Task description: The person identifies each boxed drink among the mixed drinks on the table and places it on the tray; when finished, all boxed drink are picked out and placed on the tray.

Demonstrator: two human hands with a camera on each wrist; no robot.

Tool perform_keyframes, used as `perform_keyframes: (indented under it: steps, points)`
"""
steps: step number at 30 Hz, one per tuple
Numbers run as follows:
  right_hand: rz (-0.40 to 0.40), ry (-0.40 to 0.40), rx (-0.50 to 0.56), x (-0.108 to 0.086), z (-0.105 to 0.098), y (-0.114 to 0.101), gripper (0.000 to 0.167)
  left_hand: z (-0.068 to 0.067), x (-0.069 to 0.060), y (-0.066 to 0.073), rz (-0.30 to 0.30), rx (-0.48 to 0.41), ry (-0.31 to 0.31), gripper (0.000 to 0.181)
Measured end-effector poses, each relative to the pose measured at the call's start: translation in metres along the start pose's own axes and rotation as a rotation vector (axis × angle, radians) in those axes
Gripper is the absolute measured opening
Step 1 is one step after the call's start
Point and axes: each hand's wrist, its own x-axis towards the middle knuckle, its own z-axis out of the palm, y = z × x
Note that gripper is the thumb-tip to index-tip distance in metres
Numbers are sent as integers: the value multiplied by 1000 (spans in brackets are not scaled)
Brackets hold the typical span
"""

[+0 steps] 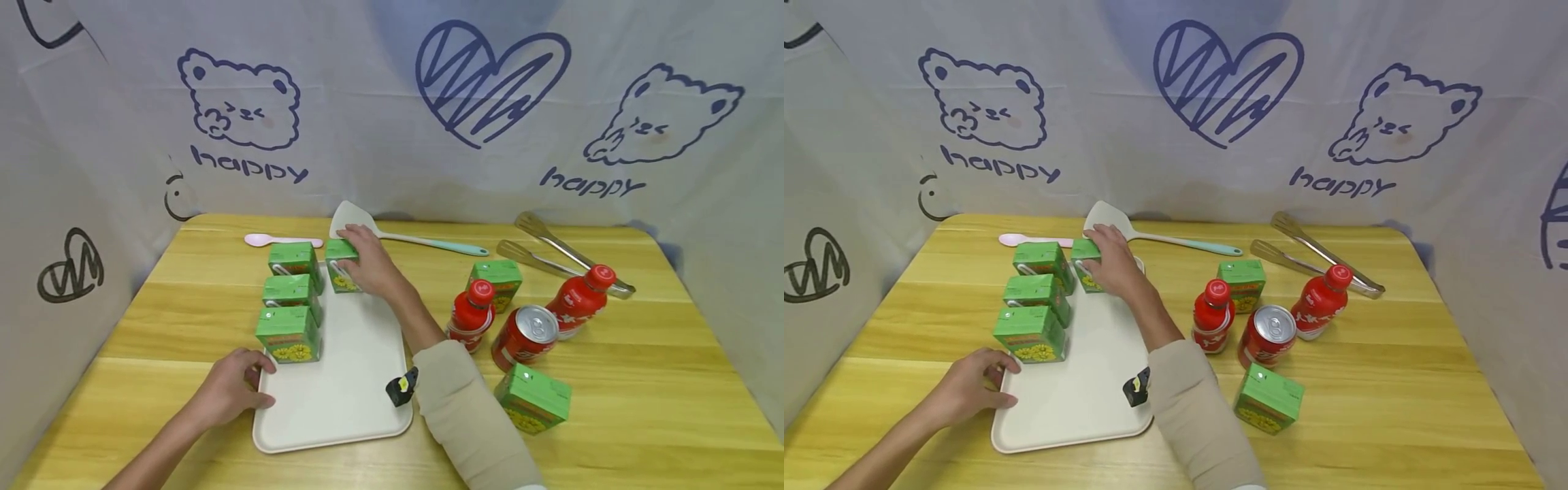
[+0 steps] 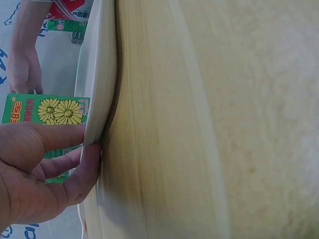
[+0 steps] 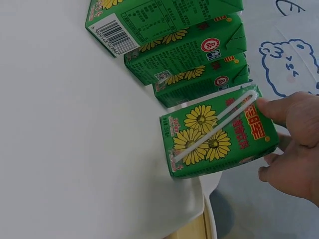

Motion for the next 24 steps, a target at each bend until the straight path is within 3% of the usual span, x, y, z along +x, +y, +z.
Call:
perform_keyframes:
  steps: [5,13,24]
  points:
    - [10,17,68,-10,-2,-9,54,0,0,0,-3,-2,1,41]
    - [8,-5,66,-34,-10,-30,60,1,0,-1,2,0,4,42]
    - [24,10,61,-88,-39,-59,62,2,1,-2,5,2,2,42]
